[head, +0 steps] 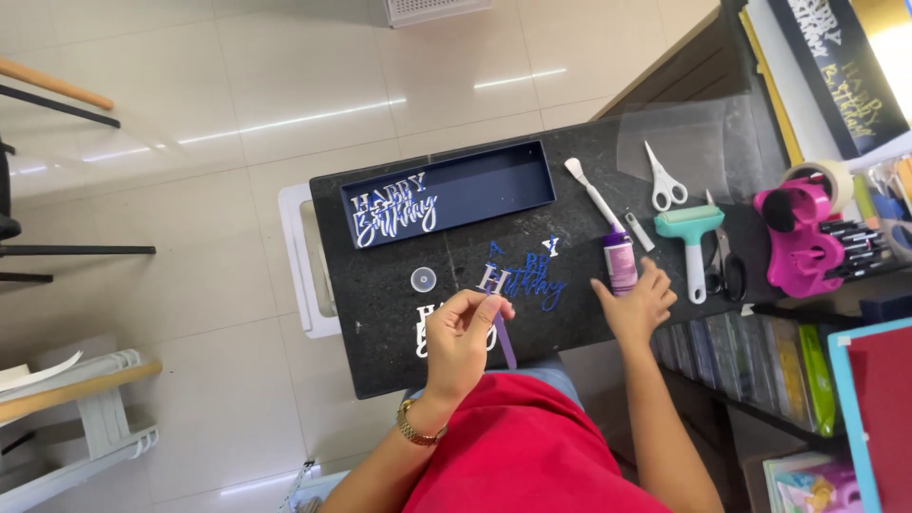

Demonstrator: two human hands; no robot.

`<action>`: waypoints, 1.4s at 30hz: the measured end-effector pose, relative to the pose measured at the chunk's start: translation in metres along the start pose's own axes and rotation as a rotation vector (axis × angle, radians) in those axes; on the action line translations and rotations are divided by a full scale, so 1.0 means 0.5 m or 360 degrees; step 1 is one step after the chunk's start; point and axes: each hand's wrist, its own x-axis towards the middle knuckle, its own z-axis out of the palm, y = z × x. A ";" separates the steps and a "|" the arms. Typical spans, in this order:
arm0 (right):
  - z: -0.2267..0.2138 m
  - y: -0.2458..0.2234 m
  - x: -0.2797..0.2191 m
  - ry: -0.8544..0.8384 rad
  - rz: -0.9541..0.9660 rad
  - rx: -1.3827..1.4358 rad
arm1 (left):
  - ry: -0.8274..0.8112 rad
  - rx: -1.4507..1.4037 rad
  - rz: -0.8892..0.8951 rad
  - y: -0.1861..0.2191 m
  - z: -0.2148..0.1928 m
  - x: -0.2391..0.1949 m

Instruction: The person is assembling a decorative sign by applying glue to plastic letters and carefully positioning them on a base.

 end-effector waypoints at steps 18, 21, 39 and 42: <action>-0.378 -0.057 0.108 -0.0723 -0.0071 0.3291 | -0.0029 0.0419 0.0520 0.169 0.164 -0.029; -0.452 -0.141 0.066 -0.1185 -0.0152 0.3714 | 0.0042 0.0560 0.0676 0.156 0.164 -0.026; -0.453 -0.165 -0.017 -0.0300 -0.1448 0.2618 | 0.0163 0.0578 0.0908 0.189 0.184 -0.049; -0.447 -0.163 -0.010 -0.0383 -0.1472 0.2652 | 0.0211 0.0705 0.1054 0.189 0.187 -0.051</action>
